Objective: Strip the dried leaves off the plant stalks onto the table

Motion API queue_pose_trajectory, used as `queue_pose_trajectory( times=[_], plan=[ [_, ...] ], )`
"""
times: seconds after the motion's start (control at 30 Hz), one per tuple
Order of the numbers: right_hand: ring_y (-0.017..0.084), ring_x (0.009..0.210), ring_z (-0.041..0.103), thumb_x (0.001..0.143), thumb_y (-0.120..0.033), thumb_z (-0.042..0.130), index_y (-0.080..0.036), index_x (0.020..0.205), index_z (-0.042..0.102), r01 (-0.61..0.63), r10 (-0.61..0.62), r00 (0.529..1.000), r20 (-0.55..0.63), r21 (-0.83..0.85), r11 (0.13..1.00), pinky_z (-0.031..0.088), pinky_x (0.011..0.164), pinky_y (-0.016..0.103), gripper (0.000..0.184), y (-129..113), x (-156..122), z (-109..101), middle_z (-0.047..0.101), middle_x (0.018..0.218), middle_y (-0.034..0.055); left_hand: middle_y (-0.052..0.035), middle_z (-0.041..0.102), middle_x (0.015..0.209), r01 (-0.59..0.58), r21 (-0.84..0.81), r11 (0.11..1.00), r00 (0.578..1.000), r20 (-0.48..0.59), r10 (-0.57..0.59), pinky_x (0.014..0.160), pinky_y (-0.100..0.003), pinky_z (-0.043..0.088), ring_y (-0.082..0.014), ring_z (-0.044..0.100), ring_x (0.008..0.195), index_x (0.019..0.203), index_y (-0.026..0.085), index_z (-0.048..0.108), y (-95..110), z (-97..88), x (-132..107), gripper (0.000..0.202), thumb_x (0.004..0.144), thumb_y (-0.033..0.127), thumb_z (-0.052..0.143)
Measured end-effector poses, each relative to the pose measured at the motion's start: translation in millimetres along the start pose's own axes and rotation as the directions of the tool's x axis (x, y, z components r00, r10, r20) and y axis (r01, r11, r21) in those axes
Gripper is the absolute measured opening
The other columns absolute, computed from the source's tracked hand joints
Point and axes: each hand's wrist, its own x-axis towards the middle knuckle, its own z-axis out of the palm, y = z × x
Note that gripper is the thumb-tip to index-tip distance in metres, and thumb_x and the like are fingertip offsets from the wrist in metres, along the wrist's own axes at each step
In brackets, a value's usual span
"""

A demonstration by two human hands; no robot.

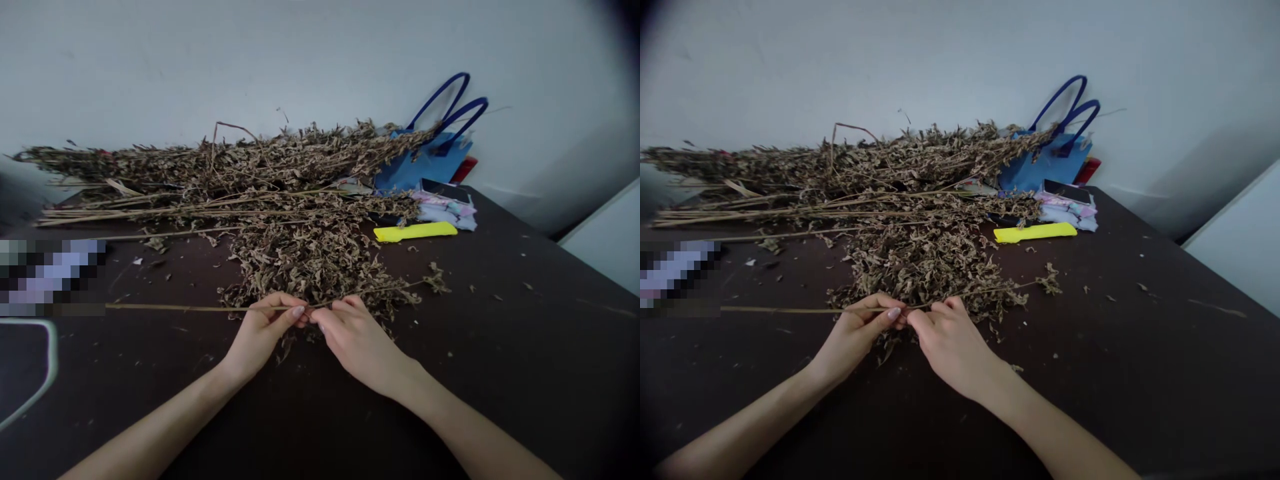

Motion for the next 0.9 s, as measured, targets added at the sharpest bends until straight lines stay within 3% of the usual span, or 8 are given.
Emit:
queue_pose_trajectory(
  times=[0.23,0.63,0.9],
  plan=[
    [0.014,0.069,0.042,0.089,-0.005,0.034,-0.019,0.093,0.056,0.051,-0.051,0.999,-0.014,0.032,0.998,0.027,0.075,0.029,0.026,4.8,0.0,0.4,0.055,0.067,-0.0003,-0.0016,0.06,0.077,-0.015,0.0,1.0,1.0,0.019,0.015,0.069,-0.022,0.047,-0.0114,0.059,0.071,0.08,0.014,0.066,4.9,-0.9,-1.0,0.012,0.081,0.024,0.059],
    [0.013,0.077,0.043,0.094,-0.015,0.033,-0.021,0.097,0.057,0.16,-0.157,0.987,-0.034,0.094,0.983,0.031,0.08,0.029,0.025,13.5,-1.1,-4.5,0.054,0.071,0.0,-0.001,0.059,0.071,0.105,-0.275,0.956,0.991,0.104,-0.079,0.066,-0.021,0.045,-0.0102,0.056,0.066,0.076,0.013,0.068,5.7,1.3,-0.9,0.008,0.077,0.02,0.065],
    [0.013,0.075,0.043,0.094,-0.014,0.032,-0.022,0.096,0.058,0.189,-0.185,0.982,-0.043,0.087,0.978,0.032,0.08,0.028,0.026,13.1,-1.3,-8.8,0.053,0.07,-0.0003,-0.001,0.059,0.07,0.138,-0.301,0.944,0.986,0.137,-0.1,0.064,-0.021,0.046,-0.0095,0.056,0.063,0.074,0.013,0.068,7.4,2.1,-1.4,0.009,0.075,0.022,0.066]
  ],
)
